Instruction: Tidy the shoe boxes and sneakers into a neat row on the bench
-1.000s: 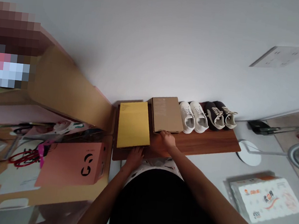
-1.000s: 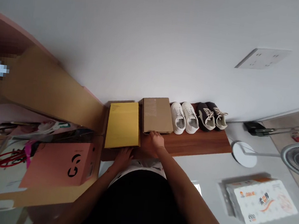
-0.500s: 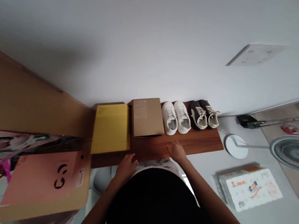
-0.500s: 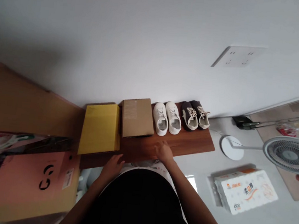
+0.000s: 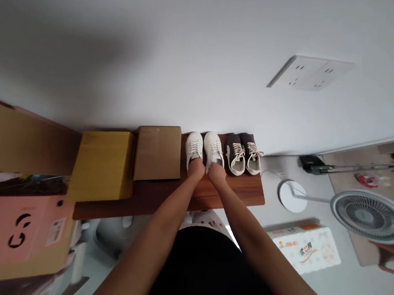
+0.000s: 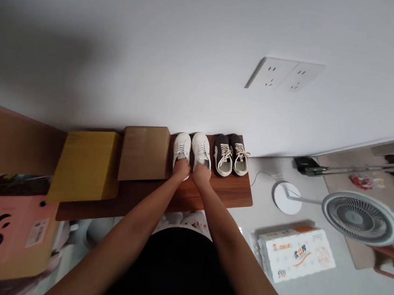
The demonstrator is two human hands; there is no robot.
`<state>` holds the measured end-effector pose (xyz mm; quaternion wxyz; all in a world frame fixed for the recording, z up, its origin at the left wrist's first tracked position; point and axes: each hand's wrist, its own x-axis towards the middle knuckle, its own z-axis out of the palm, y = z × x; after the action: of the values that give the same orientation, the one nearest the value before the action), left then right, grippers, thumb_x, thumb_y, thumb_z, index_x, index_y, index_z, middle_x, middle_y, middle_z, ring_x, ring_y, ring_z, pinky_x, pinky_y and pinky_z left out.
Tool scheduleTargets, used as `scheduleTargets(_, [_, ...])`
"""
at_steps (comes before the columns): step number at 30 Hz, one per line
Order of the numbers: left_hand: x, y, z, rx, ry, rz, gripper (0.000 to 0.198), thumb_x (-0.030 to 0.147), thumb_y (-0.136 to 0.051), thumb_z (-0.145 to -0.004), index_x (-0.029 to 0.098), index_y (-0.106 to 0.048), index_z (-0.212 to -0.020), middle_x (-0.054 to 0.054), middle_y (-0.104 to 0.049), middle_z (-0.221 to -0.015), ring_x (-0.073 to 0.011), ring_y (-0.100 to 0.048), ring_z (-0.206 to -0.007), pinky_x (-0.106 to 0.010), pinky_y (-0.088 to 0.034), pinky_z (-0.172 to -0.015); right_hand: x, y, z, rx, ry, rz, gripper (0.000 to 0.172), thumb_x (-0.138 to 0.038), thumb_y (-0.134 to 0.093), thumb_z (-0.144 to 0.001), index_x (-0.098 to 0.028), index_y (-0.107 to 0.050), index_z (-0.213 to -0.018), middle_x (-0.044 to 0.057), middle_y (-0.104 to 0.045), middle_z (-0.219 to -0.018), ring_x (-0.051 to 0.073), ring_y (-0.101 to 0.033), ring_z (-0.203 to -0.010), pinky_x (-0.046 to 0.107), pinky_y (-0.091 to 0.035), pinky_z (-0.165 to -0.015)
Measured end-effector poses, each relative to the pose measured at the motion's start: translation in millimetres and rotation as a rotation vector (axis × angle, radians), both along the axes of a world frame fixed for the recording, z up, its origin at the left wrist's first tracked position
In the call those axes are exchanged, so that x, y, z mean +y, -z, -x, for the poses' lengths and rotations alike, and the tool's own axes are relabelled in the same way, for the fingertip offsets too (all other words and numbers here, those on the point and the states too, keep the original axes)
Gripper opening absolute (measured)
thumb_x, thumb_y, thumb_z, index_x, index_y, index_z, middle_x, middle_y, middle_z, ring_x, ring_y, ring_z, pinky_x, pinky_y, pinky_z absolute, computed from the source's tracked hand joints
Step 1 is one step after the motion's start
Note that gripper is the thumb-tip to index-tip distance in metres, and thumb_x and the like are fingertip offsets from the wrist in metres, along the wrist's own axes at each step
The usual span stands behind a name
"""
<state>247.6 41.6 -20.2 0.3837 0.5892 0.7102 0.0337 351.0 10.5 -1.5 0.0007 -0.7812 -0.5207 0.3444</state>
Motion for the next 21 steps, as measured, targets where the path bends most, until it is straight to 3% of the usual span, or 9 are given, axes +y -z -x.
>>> scheduleTargets(4, [-3.7,-1.9,18.6,-0.174,-0.137,-0.133,0.013,0.023,-0.053,-0.082,0.02,-0.059,-0.071,-0.005,-0.067,-0.076,-0.0221,-0.065,-0.081,-0.03,-0.046,-0.073,-31.2,5.8,-40.3,0.121,0.156,-0.228,0.024,-0.031,-0.044,-0.094,-0.017,-0.064,-0.093,0.012,-0.071,-0.089,0.024,-0.066,-0.087,0.032,-0.049,-0.079])
scheduleTargets(7, [-2.3,1.6,27.4,-0.401,-0.326,-0.146,0.016,0.029,-0.053,-0.08,0.019,-0.054,-0.068,0.002,-0.06,-0.068,-0.0168,-0.059,-0.074,-0.024,-0.044,-0.067,-47.3,14.4,-53.7,0.328,0.312,-0.279,0.045,-0.054,-0.035,-0.096,-0.019,-0.062,-0.09,0.007,-0.068,-0.08,0.023,-0.062,-0.079,0.031,-0.05,-0.074])
scheduleTargets(9, [-0.8,7.0,26.5,-0.439,-0.418,-0.108,0.017,0.032,-0.052,-0.079,0.018,-0.056,-0.07,0.002,-0.061,-0.069,-0.0165,-0.059,-0.074,-0.024,-0.044,-0.065,-50.2,21.5,-53.8,0.415,0.374,-0.282,0.054,-0.063,-0.033,-0.094,-0.018,-0.063,-0.093,0.008,-0.07,-0.084,0.024,-0.063,-0.083,0.032,-0.051,-0.077])
scheduleTargets(12, [-1.1,15.7,18.1,-0.311,-0.432,-0.03,0.019,0.029,-0.05,-0.08,0.017,-0.064,-0.082,-0.005,-0.069,-0.081,-0.0212,-0.066,-0.085,-0.027,-0.048,-0.071,-48.9,32.2,-51.9,0.416,0.375,-0.226,0.057,-0.064,-0.033,-0.095,-0.018,-0.066,-0.099,0.011,-0.072,-0.094,0.027,-0.065,-0.097,0.035,-0.051,-0.087])
scheduleTargets(16, [-5.8,18.5,8.5,-0.234,-0.446,0.001,0.035,0.023,-0.049,-0.081,0.015,-0.066,-0.111,-0.016,-0.073,-0.106,-0.0264,-0.069,-0.106,-0.032,-0.051,-0.084,-54.3,42.6,-56.6,0.336,0.274,-0.107,0.048,-0.054,-0.034,-0.099,-0.019,-0.067,-0.104,0.012,-0.073,-0.101,0.029,-0.066,-0.107,0.038,-0.05,-0.093])
scheduleTargets(19, [-13.0,8.3,4.5,-0.143,-0.466,0.008,0.052,0.024,-0.056,-0.081,0.011,-0.057,-0.132,-0.022,-0.065,-0.128,-0.0318,-0.062,-0.123,-0.04,-0.049,-0.098,-67.6,41.6,-63.6,0.322,0.194,-0.081,0.039,-0.045,-0.041,-0.099,-0.018,-0.065,-0.113,0.013,-0.072,-0.107,0.028,-0.065,-0.112,0.04,-0.05,-0.096])
scheduleTargets(21, [-20.6,-3.6,-2.7,-0.033,-0.454,-0.091,0.064,0.024,-0.059,-0.082,0.01,-0.047,-0.143,-0.025,-0.053,-0.145,-0.0345,-0.051,-0.136,-0.044,-0.043,-0.108,-77.5,34.8,-71.9,0.285,0.159,-0.139,0.038,-0.041,-0.049,-0.096,-0.015,-0.062,-0.12,0.017,-0.07,-0.116,0.029,-0.064,-0.115,0.04,-0.05,-0.097])
